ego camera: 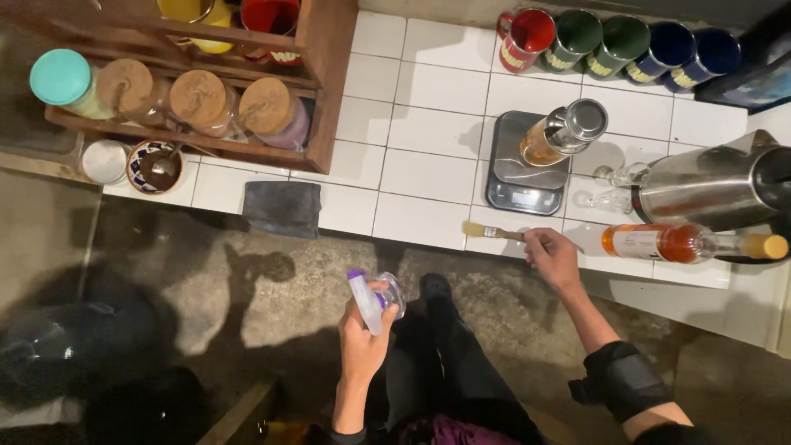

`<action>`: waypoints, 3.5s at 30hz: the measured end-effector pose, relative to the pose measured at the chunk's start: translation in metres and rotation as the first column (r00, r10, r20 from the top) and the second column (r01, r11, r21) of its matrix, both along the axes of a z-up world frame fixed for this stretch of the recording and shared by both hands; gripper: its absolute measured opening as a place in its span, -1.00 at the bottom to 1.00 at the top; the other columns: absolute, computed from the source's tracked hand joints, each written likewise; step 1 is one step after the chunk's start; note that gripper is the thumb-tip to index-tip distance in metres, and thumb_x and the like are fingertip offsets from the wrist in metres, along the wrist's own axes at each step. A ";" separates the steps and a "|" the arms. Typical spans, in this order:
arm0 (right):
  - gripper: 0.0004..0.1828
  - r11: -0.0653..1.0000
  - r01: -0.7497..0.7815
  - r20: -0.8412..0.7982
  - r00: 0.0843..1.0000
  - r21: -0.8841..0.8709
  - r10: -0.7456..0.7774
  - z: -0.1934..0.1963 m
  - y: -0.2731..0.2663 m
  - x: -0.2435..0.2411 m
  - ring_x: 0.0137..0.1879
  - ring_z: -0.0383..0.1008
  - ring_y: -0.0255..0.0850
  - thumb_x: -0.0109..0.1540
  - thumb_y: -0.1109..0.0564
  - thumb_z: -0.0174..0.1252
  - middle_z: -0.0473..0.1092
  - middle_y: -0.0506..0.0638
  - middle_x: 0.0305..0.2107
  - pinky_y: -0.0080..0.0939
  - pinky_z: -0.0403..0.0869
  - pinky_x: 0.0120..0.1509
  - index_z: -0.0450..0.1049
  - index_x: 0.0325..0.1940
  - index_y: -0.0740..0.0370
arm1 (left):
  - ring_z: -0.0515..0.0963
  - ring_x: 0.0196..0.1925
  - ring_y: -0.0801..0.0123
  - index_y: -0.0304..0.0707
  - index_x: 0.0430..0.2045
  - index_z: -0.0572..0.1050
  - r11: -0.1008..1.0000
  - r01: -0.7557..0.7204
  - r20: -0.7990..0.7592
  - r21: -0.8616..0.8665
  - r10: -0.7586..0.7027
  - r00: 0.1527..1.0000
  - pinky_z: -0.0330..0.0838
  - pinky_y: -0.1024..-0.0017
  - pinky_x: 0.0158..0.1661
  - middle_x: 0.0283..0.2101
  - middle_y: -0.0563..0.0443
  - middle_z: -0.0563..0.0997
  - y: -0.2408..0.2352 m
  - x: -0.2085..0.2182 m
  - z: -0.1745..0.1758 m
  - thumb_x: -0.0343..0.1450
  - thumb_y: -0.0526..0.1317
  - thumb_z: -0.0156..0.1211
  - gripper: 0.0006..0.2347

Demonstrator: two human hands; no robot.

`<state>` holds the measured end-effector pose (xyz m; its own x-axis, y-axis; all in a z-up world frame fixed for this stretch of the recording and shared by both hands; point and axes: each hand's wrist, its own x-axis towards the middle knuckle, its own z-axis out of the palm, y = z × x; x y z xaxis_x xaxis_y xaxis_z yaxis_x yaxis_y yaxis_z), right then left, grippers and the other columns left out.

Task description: The person pours hot water from a kettle into a metal cup on a scale, then cleans the tiled counter. They use a spray bottle to apply cleaner, scrub the surface with a brush, and wipe it dry with a cloth. The person also moves a bottle and a small glass container during the process.

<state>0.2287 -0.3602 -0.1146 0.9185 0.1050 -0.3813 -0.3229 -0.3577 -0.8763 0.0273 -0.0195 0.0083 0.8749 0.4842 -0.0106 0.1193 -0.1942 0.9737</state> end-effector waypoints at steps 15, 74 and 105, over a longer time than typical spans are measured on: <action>-0.08 0.841 -0.539 0.326 0.788 -0.045 0.523 0.145 0.078 -0.016 0.20 0.48 -0.09 0.07 -0.19 0.42 0.47 0.17 0.13 -0.05 0.50 0.11 0.30 0.41 0.24 | 0.67 -0.10 0.04 -0.30 -0.16 0.60 0.952 0.216 -0.029 0.219 -0.215 0.976 0.53 0.22 -0.10 -0.17 -0.12 0.70 -0.061 0.090 0.008 0.16 -0.23 0.56 -0.60; -0.78 0.959 -0.277 0.183 0.941 -0.064 0.284 0.143 0.163 -0.083 -0.46 0.38 -0.35 0.24 0.07 0.25 0.42 -0.07 -0.58 -0.30 0.38 -0.35 0.56 -0.22 0.30 | 0.40 0.17 -0.27 -0.48 0.28 0.14 0.919 -0.132 -0.562 0.372 0.336 0.755 0.33 -0.10 0.08 0.23 -0.38 0.27 0.258 0.103 -0.142 0.31 -0.07 0.42 -0.26; -0.53 0.814 -0.573 0.346 0.787 0.099 0.512 0.099 0.444 0.019 -0.19 0.57 -0.28 0.06 0.03 0.52 0.60 0.05 -0.28 -0.25 0.53 -0.07 0.64 -0.02 0.27 | 0.50 -0.47 0.48 -0.42 -0.36 0.48 0.996 -0.075 -0.275 0.053 0.087 0.957 0.46 0.39 -0.38 -0.53 -0.10 0.57 0.255 -0.023 -0.077 0.22 -0.41 0.34 -0.80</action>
<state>0.2474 0.0839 -0.0160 0.7502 0.6607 -0.0280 0.1530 -0.2146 -0.9646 0.0045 0.2351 -0.0687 0.7984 0.5583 -0.2255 0.4002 -0.2123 0.8915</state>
